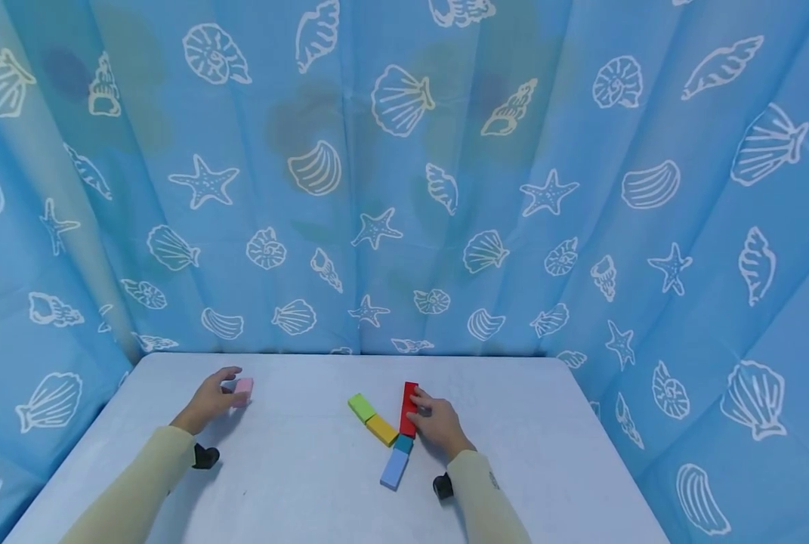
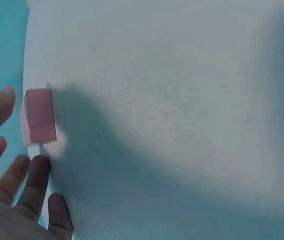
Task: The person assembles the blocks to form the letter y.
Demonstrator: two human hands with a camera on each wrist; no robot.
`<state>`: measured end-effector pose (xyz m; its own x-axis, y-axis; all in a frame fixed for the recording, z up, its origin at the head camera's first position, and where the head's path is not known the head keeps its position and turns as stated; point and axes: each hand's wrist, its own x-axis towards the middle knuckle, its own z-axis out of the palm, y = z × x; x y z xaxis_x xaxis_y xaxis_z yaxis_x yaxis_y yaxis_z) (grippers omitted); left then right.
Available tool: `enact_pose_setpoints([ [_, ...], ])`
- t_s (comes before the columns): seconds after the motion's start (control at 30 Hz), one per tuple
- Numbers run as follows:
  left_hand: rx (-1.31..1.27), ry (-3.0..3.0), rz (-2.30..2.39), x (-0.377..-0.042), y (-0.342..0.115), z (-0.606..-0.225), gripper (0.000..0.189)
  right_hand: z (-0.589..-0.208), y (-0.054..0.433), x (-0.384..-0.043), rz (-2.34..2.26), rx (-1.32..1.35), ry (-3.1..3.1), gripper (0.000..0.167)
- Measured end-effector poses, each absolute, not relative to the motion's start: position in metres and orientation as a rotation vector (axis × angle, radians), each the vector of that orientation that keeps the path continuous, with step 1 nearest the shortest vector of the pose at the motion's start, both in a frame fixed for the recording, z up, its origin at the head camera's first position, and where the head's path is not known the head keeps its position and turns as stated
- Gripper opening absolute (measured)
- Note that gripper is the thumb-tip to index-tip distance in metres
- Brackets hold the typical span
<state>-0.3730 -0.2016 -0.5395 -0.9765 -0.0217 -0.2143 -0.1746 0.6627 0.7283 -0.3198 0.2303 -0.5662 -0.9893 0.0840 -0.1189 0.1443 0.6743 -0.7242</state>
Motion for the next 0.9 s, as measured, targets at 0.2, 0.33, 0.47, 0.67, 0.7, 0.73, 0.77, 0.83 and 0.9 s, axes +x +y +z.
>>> enact_pose_setpoints([
  [0.2,-0.145,2.661,1.194,-0.377,-0.204,-0.543,0.058,-0.566,0.230,-0.320,-1.227,0.191,2.806,0.053],
  [0.33,-0.147,2.665,1.171,-0.378,-0.204,-0.545,0.055,-0.567,0.230,-0.320,-1.225,0.173,2.809,0.052],
  [0.47,-0.147,2.682,1.148,-0.378,-0.203,-0.547,0.054,-0.565,0.231,-0.319,-1.226,0.166,2.805,0.052],
  [0.67,-0.151,2.707,1.091,-0.371,-0.200,-0.545,0.054,-0.564,0.230,-0.318,-1.225,0.161,2.797,0.051],
  [0.7,-0.149,2.710,1.078,-0.370,-0.199,-0.544,0.054,-0.564,0.230,-0.319,-1.225,0.164,2.793,0.051],
  [0.73,-0.146,2.715,1.065,-0.369,-0.198,-0.543,0.054,-0.564,0.230,-0.319,-1.225,0.162,2.794,0.052],
  [0.77,-0.141,2.719,1.053,-0.369,-0.197,-0.543,0.054,-0.564,0.230,-0.319,-1.232,0.164,2.790,0.051],
  [0.83,-0.140,2.722,1.049,-0.368,-0.197,-0.543,0.054,-0.564,0.231,-0.319,-1.233,0.155,2.795,0.051],
  [0.9,-0.126,2.729,1.040,-0.367,-0.197,-0.543,0.053,-0.564,0.231,-0.318,-1.241,0.166,2.790,0.051],
])
